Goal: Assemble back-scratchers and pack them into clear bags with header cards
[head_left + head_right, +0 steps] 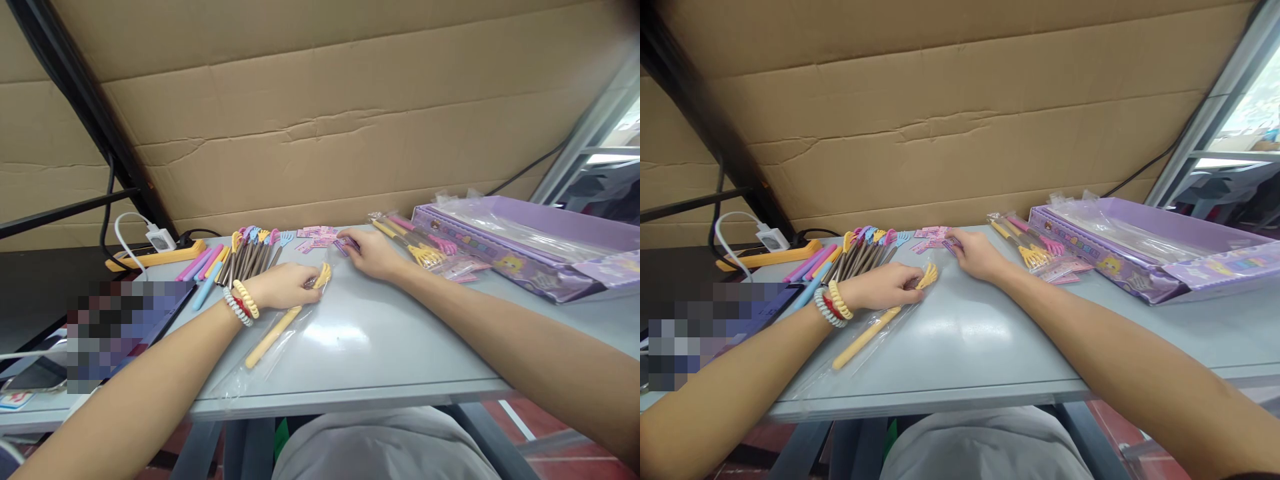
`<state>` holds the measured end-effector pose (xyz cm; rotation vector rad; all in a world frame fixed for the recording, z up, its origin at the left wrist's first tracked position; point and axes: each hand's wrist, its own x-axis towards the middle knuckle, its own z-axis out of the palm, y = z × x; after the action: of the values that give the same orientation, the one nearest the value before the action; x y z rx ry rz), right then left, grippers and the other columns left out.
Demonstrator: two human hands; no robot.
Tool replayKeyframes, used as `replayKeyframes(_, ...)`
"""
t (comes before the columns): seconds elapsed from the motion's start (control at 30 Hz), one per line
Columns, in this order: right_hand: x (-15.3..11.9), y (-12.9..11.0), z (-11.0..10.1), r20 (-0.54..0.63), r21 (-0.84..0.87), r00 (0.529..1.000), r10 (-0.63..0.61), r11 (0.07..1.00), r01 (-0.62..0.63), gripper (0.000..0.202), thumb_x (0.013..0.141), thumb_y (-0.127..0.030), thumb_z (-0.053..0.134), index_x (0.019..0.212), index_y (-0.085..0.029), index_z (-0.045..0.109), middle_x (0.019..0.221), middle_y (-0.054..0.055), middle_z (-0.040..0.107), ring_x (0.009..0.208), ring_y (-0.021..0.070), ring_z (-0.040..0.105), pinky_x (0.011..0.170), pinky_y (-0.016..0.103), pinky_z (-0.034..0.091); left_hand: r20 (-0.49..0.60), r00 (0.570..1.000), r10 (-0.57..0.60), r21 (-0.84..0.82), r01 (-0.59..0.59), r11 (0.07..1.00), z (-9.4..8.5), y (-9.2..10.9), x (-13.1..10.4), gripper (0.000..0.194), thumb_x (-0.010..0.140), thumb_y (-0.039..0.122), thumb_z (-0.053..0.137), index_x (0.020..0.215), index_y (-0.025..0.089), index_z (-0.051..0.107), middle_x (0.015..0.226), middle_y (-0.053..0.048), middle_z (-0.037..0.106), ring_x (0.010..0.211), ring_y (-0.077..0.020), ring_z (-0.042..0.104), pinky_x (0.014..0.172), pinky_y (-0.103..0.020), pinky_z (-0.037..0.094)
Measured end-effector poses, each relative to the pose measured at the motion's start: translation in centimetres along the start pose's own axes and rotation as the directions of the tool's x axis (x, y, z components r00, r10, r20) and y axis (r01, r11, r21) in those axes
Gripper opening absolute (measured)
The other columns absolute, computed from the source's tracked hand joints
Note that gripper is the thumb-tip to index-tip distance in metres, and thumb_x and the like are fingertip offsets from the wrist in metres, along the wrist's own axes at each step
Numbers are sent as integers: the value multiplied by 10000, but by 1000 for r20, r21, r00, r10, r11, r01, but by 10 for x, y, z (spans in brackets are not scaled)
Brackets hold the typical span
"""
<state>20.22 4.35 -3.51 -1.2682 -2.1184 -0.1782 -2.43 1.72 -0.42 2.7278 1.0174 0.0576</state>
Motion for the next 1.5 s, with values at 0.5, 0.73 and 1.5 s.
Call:
replayKeyframes(0.5,0,-2,-2,34,-32,999,1,1000,0,281,817,-225,495,1054,-164,633,825,72,701,688,189,616,645,277,436,13,1000,-1,-19,1,1000,-2,2,-2,228,803,396,466,705,190,456,621,21,492,551,-117,430,513,-270,278)
replayKeyframes(0.73,-1,-1,-1,47,-31,999,-13,999,14,296,813,-194,474,1070,-176,621,858,71,708,715,195,629,659,286,448,12,1000,2,-7,-2,1000,-1,2,-2,232,809,401,464,703,195,448,609,22,481,538,-117,416,511,-273,275)
replayKeyframes(1.5,4,-11,-4,15,-4,991,135,991,-135,72,737,-267,643,740,-216,592,627,-1,630,577,148,550,570,255,388,1,1000,-2,1,2,1000,0,0,-1,257,811,429,471,707,194,467,613,18,499,549,-122,417,532,-279,283)
